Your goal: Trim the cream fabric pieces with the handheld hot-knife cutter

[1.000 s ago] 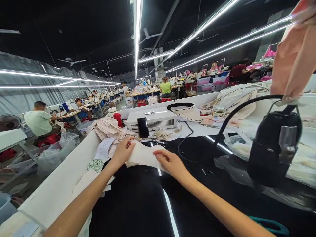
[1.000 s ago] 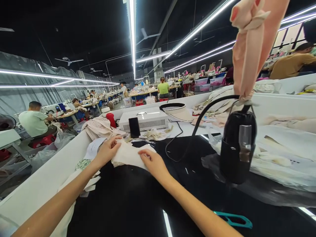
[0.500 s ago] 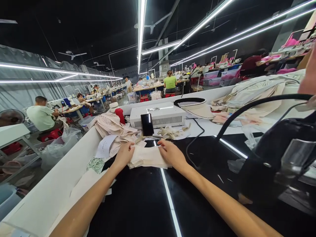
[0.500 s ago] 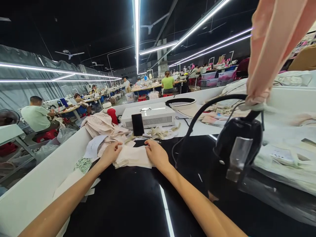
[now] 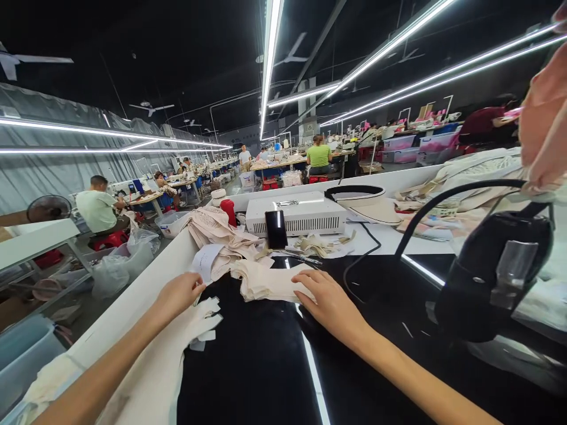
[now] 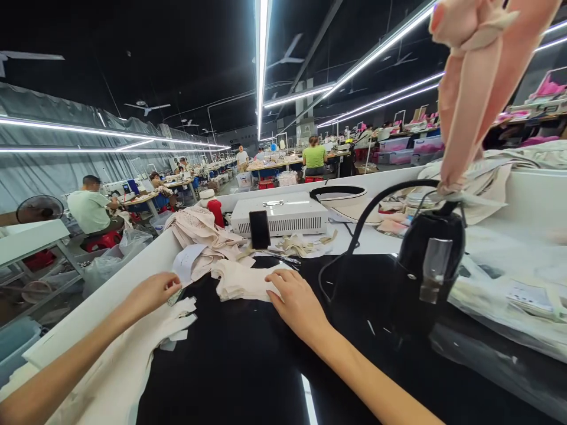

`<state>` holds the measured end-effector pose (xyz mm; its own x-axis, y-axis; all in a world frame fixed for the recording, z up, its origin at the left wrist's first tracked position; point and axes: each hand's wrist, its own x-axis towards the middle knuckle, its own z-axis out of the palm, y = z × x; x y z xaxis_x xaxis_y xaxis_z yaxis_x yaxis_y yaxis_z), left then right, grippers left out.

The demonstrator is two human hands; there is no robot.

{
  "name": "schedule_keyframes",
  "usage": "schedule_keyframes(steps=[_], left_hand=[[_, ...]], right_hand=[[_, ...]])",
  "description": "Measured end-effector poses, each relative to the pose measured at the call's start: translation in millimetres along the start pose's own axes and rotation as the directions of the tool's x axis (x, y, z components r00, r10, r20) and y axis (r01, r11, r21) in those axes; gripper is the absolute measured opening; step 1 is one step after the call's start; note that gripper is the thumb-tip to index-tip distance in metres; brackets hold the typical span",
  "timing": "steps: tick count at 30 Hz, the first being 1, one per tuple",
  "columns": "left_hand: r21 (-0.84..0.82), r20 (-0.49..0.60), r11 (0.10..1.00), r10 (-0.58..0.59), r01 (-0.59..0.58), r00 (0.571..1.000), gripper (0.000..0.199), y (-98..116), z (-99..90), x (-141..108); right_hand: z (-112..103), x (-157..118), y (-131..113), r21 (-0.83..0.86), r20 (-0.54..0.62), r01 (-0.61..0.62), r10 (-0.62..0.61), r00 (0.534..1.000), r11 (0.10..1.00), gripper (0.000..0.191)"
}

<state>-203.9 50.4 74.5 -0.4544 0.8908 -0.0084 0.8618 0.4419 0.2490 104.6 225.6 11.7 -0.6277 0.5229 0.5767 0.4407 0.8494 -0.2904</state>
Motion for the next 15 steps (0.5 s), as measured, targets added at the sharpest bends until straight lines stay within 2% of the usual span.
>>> schedule_keyframes(steps=[3,6,10,15], left_hand=[[0.105,0.036,0.991,-0.082,0.078,0.996,0.030,-30,-8.8,-28],[0.145,0.056,0.981,-0.141,0.131,0.988,0.031,-46,-7.2,-47],[0.147,0.054,0.975,-0.174,0.165,0.983,0.033,-49,2.4,-57],[0.098,0.022,0.983,-0.160,0.158,0.987,0.034,-43,10.2,-59]], right_hand=[[-2,-11,-10,0.063,0.020,0.059,-0.060,0.998,0.996,0.020],[1,-20,-16,0.143,0.041,0.095,-0.102,0.994,0.985,0.020],[6,-29,-21,0.259,0.078,0.106,-0.130,0.988,0.960,0.021],[9,-37,-29,0.305,0.107,0.112,-0.151,0.983,0.946,0.023]])
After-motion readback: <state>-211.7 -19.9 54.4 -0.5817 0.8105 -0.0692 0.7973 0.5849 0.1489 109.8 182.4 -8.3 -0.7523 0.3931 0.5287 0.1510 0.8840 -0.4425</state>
